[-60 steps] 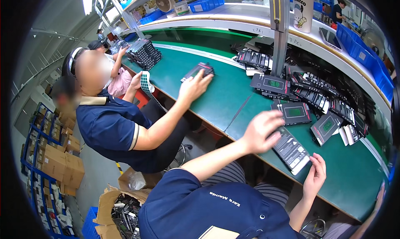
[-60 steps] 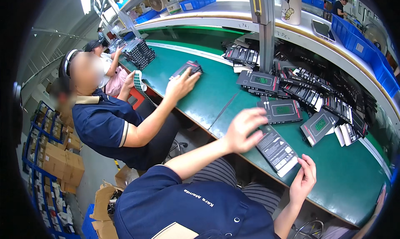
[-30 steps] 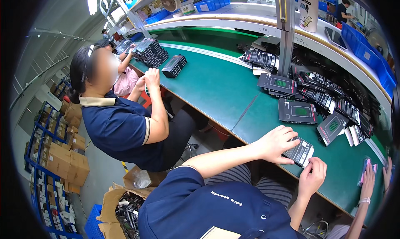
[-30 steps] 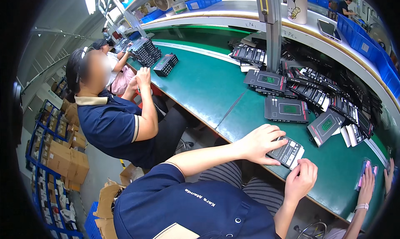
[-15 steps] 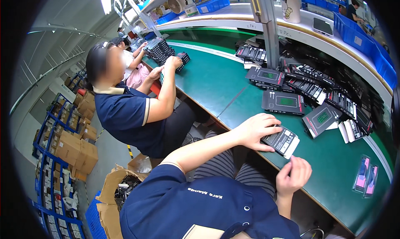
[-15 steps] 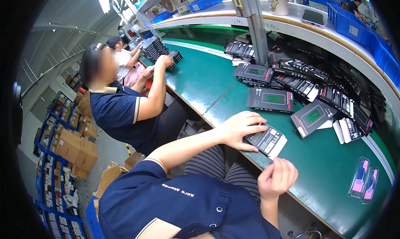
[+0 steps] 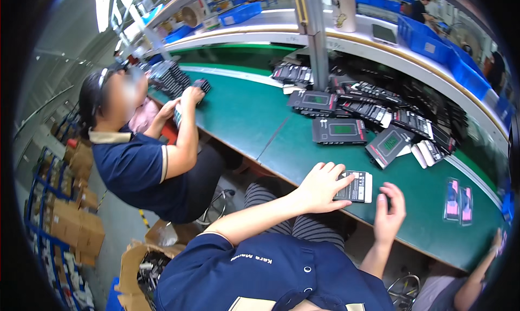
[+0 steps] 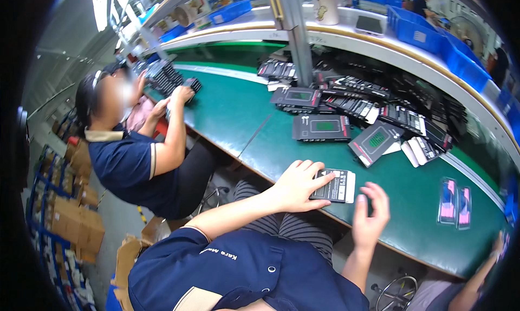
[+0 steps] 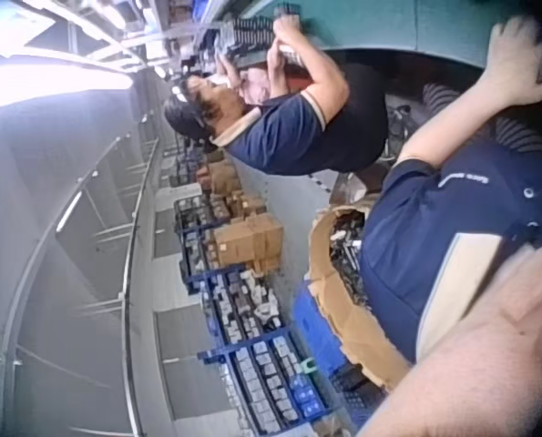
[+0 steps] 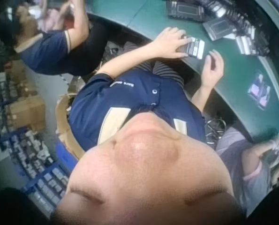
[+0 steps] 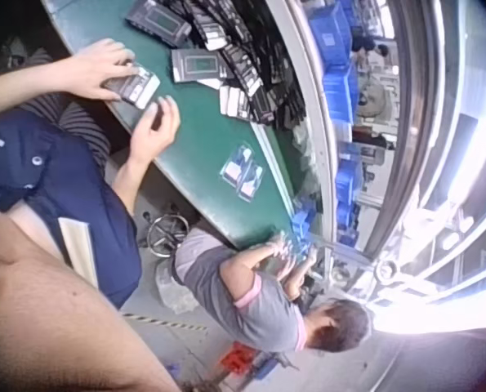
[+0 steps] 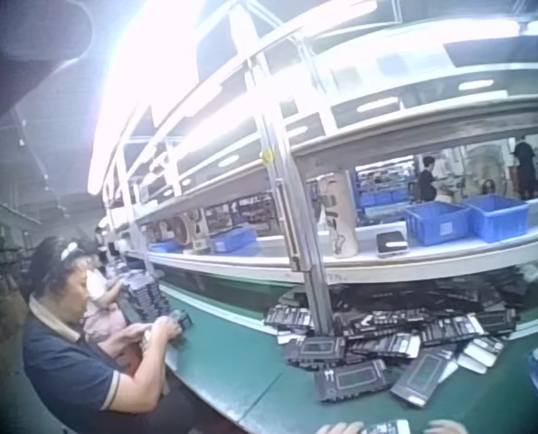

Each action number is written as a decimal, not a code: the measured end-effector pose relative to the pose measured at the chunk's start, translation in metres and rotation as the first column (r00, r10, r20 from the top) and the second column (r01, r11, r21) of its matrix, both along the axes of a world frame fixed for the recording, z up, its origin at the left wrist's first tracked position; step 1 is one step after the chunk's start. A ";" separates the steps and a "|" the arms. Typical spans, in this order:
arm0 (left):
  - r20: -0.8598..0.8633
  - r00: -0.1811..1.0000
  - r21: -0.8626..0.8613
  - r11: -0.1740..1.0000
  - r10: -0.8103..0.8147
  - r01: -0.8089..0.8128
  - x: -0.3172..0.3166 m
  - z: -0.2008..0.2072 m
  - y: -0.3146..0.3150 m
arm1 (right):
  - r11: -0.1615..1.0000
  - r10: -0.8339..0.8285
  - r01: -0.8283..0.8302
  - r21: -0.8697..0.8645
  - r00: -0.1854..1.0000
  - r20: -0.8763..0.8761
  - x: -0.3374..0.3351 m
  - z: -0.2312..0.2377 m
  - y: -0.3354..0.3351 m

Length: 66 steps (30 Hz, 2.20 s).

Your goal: The person sits at a green workbench in a factory setting, repeatedly picking up small black electronic devices from a large cardboard box. They wipe each device with a small cloth and place it onto a growing stack on the table.

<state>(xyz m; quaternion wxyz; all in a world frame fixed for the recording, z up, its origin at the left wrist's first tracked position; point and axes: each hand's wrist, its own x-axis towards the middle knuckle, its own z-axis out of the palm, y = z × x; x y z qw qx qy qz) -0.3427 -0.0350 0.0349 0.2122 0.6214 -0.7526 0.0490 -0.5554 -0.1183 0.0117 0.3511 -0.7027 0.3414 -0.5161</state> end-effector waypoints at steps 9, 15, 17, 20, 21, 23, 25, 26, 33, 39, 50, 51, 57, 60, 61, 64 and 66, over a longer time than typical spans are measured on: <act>-0.126 0.986 -0.023 0.994 -0.105 0.103 0.006 -0.011 -0.016 | 0.317 -0.880 0.696 -0.644 -0.036 -0.473 -0.201 -0.045 -0.108; -0.185 0.977 -0.004 0.994 -0.109 0.110 0.008 -0.015 -0.014 | 0.736 -0.562 0.531 -0.420 0.131 -0.817 -0.180 -0.008 -0.108; -0.189 0.975 -0.049 0.993 -0.115 0.108 0.007 -0.018 -0.015 | 0.766 -0.557 0.509 -0.392 0.222 -0.800 -0.186 -0.008 -0.109; -0.199 0.964 0.005 0.984 -0.175 0.179 0.012 -0.012 -0.016 | 0.796 -0.605 0.458 -0.396 0.590 -0.535 -0.166 -0.022 -0.103; -0.204 0.959 0.035 0.977 -0.198 0.209 0.016 -0.011 -0.019 | 0.848 -0.523 0.451 -0.279 0.624 -0.580 -0.153 -0.017 -0.094; -0.212 0.946 0.090 0.959 -0.245 0.269 0.025 -0.007 -0.026 | 0.893 -0.420 0.424 -0.148 0.673 -0.608 -0.112 -0.005 -0.068; -0.235 0.942 0.146 0.950 -0.238 0.276 0.029 0.003 -0.032 | 0.898 -0.418 0.423 -0.124 0.728 -0.543 -0.077 -0.006 -0.045; -0.246 0.941 0.176 0.944 -0.232 0.279 0.031 0.005 -0.032 | 0.895 -0.429 0.431 -0.112 0.767 -0.477 -0.055 0.000 -0.029; -0.209 0.944 0.213 0.930 -0.256 0.299 0.045 0.009 -0.035 | 0.960 0.268 -0.269 0.083 0.785 -0.559 -0.034 0.026 -0.016; -0.298 0.900 0.140 0.918 -0.319 0.371 0.034 0.002 -0.042 | 0.819 0.557 -0.546 0.176 0.831 -0.011 0.032 0.013 0.025; -0.905 -0.092 -0.424 0.897 -0.415 0.123 0.010 0.011 -0.034 | 0.975 0.143 -0.207 0.082 0.862 0.486 0.105 0.040 0.028; -0.903 -0.149 -0.421 0.898 -0.402 0.128 0.015 0.012 -0.037 | 0.982 0.120 -0.063 -0.177 0.934 0.337 0.110 0.038 0.031; -0.921 -0.098 -0.384 0.920 -0.377 0.077 0.018 0.019 -0.023 | 0.955 0.223 -0.296 0.018 0.756 0.616 0.111 0.037 0.036; -0.916 -0.019 -0.402 0.914 -0.401 0.060 0.020 0.018 -0.026 | 0.955 0.211 -0.296 0.017 0.720 0.661 0.117 0.039 0.034; -0.902 -0.050 -0.431 0.902 -0.429 0.016 0.017 0.022 -0.025 | 0.958 0.218 -0.286 0.011 0.754 0.620 0.116 0.036 0.030; -0.851 0.021 -0.525 0.851 -0.525 -0.014 0.020 0.006 -0.027 | 0.973 0.194 -0.122 -0.198 0.896 0.399 0.114 -0.004 0.024; -0.767 0.428 -0.541 0.841 -0.478 -0.030 0.033 0.005 -0.020 | 0.962 0.237 -0.165 -0.217 0.899 0.367 0.111 -0.022 0.022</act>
